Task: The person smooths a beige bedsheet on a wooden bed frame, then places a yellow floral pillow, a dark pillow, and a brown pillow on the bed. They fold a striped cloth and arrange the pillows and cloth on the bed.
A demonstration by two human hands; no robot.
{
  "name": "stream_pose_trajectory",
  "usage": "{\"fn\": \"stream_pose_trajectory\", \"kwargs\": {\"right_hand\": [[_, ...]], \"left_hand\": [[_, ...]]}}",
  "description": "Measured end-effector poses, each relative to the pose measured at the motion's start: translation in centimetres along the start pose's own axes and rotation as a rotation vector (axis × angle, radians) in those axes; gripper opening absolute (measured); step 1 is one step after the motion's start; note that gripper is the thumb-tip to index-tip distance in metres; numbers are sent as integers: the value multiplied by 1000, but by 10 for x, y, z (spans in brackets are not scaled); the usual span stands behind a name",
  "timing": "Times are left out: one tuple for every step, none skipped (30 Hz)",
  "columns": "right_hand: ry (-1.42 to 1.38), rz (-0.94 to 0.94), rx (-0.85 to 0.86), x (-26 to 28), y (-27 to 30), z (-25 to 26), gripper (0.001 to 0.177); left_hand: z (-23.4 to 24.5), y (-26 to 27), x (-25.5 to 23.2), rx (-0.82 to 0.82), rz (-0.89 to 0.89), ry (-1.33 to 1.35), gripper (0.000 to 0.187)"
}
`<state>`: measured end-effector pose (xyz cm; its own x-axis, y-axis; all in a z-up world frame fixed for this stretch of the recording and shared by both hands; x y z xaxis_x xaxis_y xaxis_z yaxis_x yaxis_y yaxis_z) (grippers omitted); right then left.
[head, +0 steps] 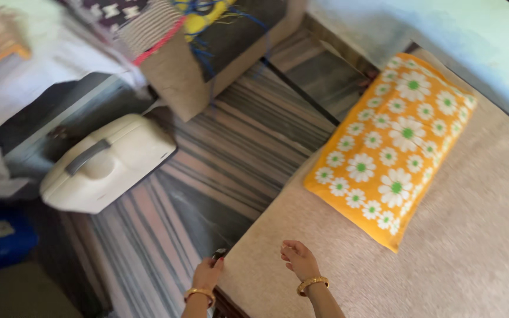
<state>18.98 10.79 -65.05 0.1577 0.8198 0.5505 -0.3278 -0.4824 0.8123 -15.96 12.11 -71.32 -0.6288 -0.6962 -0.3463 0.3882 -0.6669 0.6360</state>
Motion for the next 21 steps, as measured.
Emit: {"fn": "stream_pose_trajectory", "kwargs": {"right_hand": [[23, 5, 4, 0, 3, -6, 37], [46, 10, 8, -2, 6, -11, 37], [64, 17, 12, -1, 7, -20, 37], [75, 15, 19, -2, 9, -29, 37], [85, 15, 26, -2, 11, -36, 37], [96, 14, 33, -2, 13, -43, 38], [110, 27, 51, -1, 17, -51, 37], [124, 40, 69, 1, 23, -59, 37], [139, 51, 89, 3, 30, -69, 37], [160, 38, 103, 2, 40, -79, 37], [179, 35, 120, 9, 44, -96, 37], [200, 31, 135, 15, 51, -112, 37], [176, 28, 156, 18, 64, -119, 37], [153, 25, 177, 21, 78, -128, 38], [132, 21, 205, 26, 89, -147, 38], [146, 1, 197, 30, 99, -164, 38], [171, -4, 198, 36, 107, -182, 38], [183, 4, 215, 44, 115, -201, 37], [160, 43, 270, 54, 124, -226, 37], [117, 87, 342, 67, 140, -253, 37], [27, 144, 457, 81, 159, -282, 37]], "left_hand": [[-5, 7, 1, -7, -8, 16, 59], [-9, 14, 2, -14, -15, 32, 59], [-10, 18, 1, -24, -26, 45, 60], [-13, 24, -1, -26, -27, 138, 61], [-13, 29, -4, -31, -31, 233, 63], [-23, 36, 3, 73, 102, 327, 59], [-33, 44, 8, 175, 230, 423, 55], [-41, 55, 12, 279, 355, 521, 51], [-37, 60, 8, 328, 318, 573, 51], [-32, 67, 6, 375, 277, 624, 53], [-22, 66, 0, 416, 225, 679, 55], [-14, 70, -1, 480, 244, 740, 57], [-10, 80, -3, 540, 253, 803, 58], [2, 87, -6, 522, 199, 831, 53], [21, 89, -8, 496, 145, 858, 49], [43, 89, -13, 469, 91, 883, 44], [70, 87, -17, 392, 66, 937, 42], [99, 87, -22, 314, 42, 989, 40], [132, 88, -26, 229, 20, 1037, 39], [168, 90, -36, 154, -32, 1043, 37], [208, 95, -44, 78, -82, 1043, 36]]}}
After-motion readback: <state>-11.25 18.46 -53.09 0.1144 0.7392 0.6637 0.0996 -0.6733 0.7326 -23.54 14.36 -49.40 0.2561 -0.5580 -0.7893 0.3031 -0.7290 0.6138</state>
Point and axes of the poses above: each hand's wrist, its own y-axis away from the middle knuckle, its own z-axis out of the back of the hand, x = y × z, the point moved 9 cm from there along -y, towards the middle knuckle, and after that the axes turned 11 degrees about -x, right-handed, at the moved point
